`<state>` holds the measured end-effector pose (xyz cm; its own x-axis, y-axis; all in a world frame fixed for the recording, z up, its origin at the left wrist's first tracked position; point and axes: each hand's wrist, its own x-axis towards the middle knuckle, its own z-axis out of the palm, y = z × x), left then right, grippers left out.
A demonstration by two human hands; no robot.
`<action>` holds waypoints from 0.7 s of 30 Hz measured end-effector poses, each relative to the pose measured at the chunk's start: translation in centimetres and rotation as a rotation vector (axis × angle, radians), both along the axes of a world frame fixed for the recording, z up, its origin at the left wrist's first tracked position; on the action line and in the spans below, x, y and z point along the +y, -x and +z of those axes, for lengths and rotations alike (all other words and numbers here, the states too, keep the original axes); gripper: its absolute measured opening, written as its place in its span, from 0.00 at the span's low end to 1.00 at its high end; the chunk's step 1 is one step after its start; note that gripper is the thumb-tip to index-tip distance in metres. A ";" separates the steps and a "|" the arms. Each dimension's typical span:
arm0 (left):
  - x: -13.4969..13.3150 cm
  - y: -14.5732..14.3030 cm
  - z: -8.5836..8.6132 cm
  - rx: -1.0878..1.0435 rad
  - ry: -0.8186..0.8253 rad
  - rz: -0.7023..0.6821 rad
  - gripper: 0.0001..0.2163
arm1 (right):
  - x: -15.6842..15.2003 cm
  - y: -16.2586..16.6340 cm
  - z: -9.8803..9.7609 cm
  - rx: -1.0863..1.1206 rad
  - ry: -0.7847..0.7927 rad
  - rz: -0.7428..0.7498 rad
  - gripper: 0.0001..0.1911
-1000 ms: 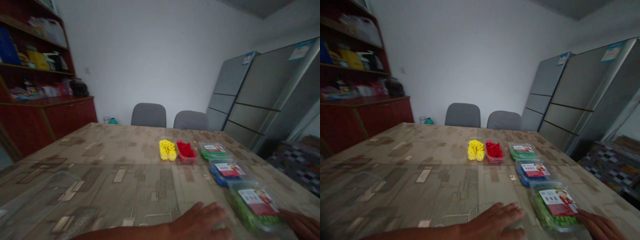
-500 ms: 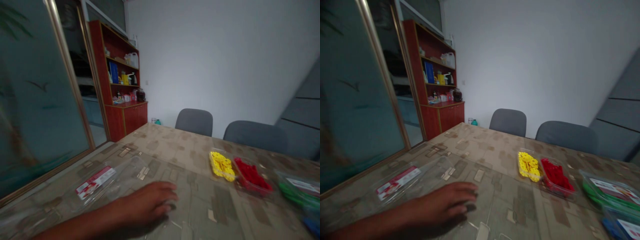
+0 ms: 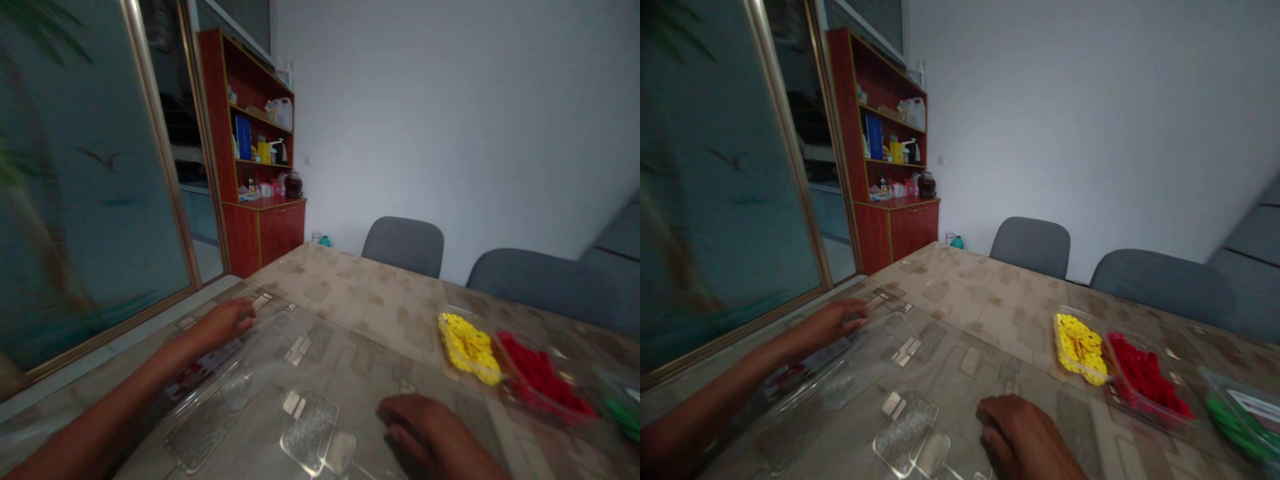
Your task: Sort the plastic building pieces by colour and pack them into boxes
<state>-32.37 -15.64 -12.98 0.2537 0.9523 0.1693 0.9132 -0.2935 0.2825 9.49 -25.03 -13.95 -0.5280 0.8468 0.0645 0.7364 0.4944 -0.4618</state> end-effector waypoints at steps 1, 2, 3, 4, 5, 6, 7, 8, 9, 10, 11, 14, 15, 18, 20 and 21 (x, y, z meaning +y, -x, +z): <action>0.2 -0.2 -0.4 0.004 -0.008 -0.016 0.17 | 0.3 0.1 -0.1 0.026 0.020 -0.064 0.15; 0.4 -0.4 -0.9 0.010 -0.022 -0.029 0.18 | 0.6 0.1 -0.3 0.058 0.031 -0.124 0.17; 0.7 -0.5 -1.4 0.018 -0.038 -0.038 0.19 | 0.9 -0.1 -0.4 0.089 0.040 -0.176 0.18; 0.9 -0.6 -1.8 0.022 -0.059 -0.046 0.19 | 1.2 -0.4 -0.6 0.119 0.042 -0.228 0.19; 1.1 -0.8 -2.1 0.022 -0.083 -0.056 0.20 | 1.6 -0.8 -0.8 0.142 0.035 -0.282 0.20; 1.2 -1.1 -2.3 0.018 -0.107 -0.067 0.21 | 1.9 -1.4 -0.9 0.155 0.018 -0.341 0.21; 1.2 -1.6 -2.5 0.009 -0.126 -0.085 0.21 | 2.3 -2.0 -1.1 0.156 -0.013 -0.401 0.22; 1.0 -2.2 -2.6 -0.005 -0.136 -0.113 0.21 | 2.6 -2.8 -1.1 0.147 -0.051 -0.462 0.24; 0.7 -3.0 -2.6 -0.024 -0.145 -0.148 0.20 | 2.9 -3.5 -1.2 0.131 -0.093 -0.526 0.25; 0.3 -4.0 -2.6 -0.045 -0.150 -0.187 0.19 | 3.2 -4.3 -1.2 0.108 -0.128 -0.592 0.26; -0.3 -5.0 -2.6 -0.069 -0.148 -0.230 0.18 | 3.4 -5.1 -1.2 0.081 -0.150 -0.655 0.27; -2.0 -8.4 -2.7 -0.144 -0.142 -0.355 0.14 | 3.9 -7.1 -1.1 0.013 -0.155 -0.788 0.29; -2.4 -9.5 -2.6 -0.163 -0.143 -0.400 0.14 | 4.1 -7.6 -1.0 0.000 -0.152 -0.807 0.29; -2.7 -13.5 -1.9 -0.202 -0.155 -0.550 0.15 | 4.2 -8.4 -0.8 -0.030 -0.147 -0.832 0.28; -1.8 -16.9 -1.0 -0.228 -0.148 -0.641 0.16 | 4.3 -8.6 -0.6 -0.055 -0.133 -0.845 0.27; -1.2 -18.8 -0.5 -0.251 -0.145 -0.682 0.17 | 4.3 -8.6 -0.6 -0.067 -0.124 -0.848 0.26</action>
<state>-13.54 -16.81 -13.43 0.7180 0.5607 0.4125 0.4278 -0.8229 0.3738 18.12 -20.72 -14.53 0.2739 0.9459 0.1739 0.9036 -0.1912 -0.3833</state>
